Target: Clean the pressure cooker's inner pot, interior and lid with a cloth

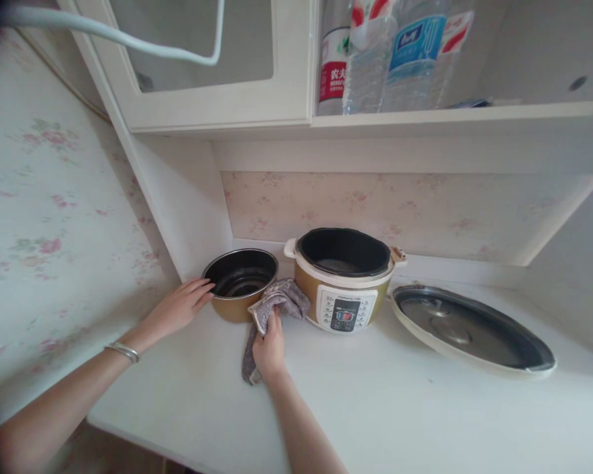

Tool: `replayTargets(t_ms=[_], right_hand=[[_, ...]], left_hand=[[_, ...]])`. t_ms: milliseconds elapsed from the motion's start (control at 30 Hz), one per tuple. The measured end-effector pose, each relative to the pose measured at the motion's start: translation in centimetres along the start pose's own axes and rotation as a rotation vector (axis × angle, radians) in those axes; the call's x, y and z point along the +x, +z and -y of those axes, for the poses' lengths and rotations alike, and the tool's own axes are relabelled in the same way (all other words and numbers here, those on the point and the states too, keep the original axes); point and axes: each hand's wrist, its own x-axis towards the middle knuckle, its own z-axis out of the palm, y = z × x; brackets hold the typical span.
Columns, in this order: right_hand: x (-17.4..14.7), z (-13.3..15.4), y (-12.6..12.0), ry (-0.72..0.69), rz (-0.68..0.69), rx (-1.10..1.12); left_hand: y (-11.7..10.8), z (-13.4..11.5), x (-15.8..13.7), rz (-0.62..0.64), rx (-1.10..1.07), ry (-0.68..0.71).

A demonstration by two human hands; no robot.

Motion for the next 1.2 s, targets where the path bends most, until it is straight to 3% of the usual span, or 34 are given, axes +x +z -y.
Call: replayTargets(t_ms=[167, 300, 433, 567, 633, 733, 867, 967, 1067, 1200], right_hand=[[-0.1, -0.6, 0.0, -0.017, 0.050, 0.015], [-0.2, -0.6, -0.4, -0.025, 0.049, 0.009], [-0.2, -0.5, -0.8, -0.027, 0.062, 0.004], [-0.3, -0.5, -1.0, -0.030, 0.085, -0.020], [-0.3, -0.5, -1.0, -0.036, 0.090, -0.031], [-0.3, -0.7, -0.9, -0.046, 0.102, -0.050], [-0.3, -0.6, -1.1, -0.064, 0.101, -0.060], [-0.3, -0.4, -1.4, -0.071, 0.097, -0.053], [-0.3, -0.4, -1.6, -0.052, 0.112, -0.055], [-0.4, -0.6, -1.5, -0.035, 0.116, -0.058]], left_hand=[[-0.5, -4.0, -0.6, -0.036, 0.089, -0.083], [-1.8, -6.9, -1.3, -0.028, 0.028, -0.089], [-2.2, -4.5, -1.2, -0.025, -0.108, 0.032], [-1.8, 0.1, 0.2, 0.083, -0.122, 0.041], [-1.5, 1.1, 0.9, 0.127, -0.146, 0.034], [-1.4, -0.5, 1.1, 0.124, -0.160, -0.011], [-1.7, -5.4, 0.3, 0.057, -0.166, -0.138], [-2.0, -7.0, -0.1, 0.011, -0.304, -0.119], [-2.0, -5.2, 0.4, -0.018, -0.371, -0.058], [-1.2, -0.6, 2.3, 0.054, -0.229, -0.022]])
